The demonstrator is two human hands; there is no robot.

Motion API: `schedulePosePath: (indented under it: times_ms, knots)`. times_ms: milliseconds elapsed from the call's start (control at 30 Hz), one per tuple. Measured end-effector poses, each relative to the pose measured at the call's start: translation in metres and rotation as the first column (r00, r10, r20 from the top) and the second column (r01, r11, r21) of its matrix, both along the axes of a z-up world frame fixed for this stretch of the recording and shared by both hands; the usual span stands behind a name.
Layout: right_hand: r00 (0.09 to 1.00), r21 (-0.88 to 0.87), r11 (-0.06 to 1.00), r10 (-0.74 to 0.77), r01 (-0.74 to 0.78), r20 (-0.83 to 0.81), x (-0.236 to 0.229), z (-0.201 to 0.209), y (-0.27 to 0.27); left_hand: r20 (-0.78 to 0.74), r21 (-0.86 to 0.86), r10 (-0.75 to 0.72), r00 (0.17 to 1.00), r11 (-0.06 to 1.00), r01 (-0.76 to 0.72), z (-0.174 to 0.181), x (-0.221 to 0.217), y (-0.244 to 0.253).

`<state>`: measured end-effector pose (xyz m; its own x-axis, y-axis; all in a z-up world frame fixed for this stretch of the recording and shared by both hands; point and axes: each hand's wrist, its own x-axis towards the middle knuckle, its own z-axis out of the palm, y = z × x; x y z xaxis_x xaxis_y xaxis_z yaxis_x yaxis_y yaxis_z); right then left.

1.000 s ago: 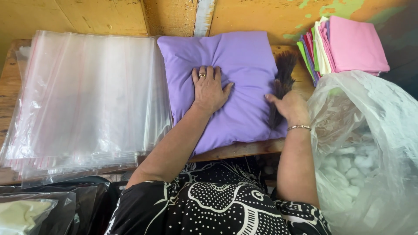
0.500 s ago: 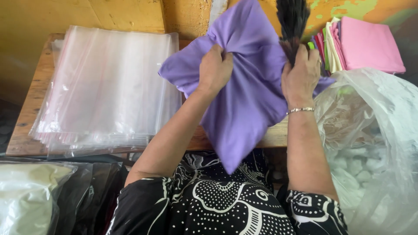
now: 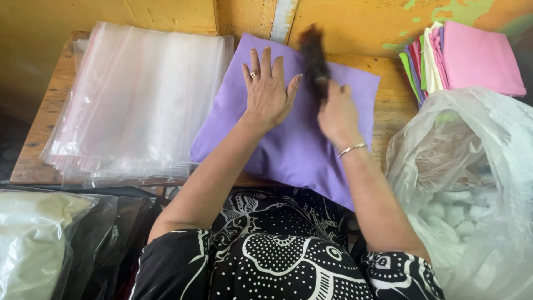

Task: The person stuffs a purple pillowcase with white cotton-like filling by hand, then smooths and shapes the pillow. They use a small brush to pat and flatten the surface, ensuring even distribution of the filling.

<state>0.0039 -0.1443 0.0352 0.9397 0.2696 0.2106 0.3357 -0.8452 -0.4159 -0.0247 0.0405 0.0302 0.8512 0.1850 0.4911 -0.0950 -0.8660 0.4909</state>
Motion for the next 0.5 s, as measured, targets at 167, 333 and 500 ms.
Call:
schedulePosePath:
  times_ms: [167, 333, 500]
  knots:
    - [0.992, -0.236, 0.964, 0.124, -0.119, 0.004, -0.079, 0.005, 0.032, -0.229, -0.129, -0.043, 0.972, 0.991, 0.013, -0.029, 0.007, 0.011]
    - [0.979, -0.387, 0.899, -0.188, 0.204, 0.08, 0.031, -0.07, -0.076, -0.314, 0.136, 0.031, 0.949, 0.991, 0.012, -0.04, -0.005, -0.004]
    - [0.935, -0.295, 0.896, -0.353, 0.332, -0.02, 0.135, -0.122, -0.152, -0.434, 0.183, 0.036, 0.9, 0.982, 0.049, -0.044, 0.0, -0.006]
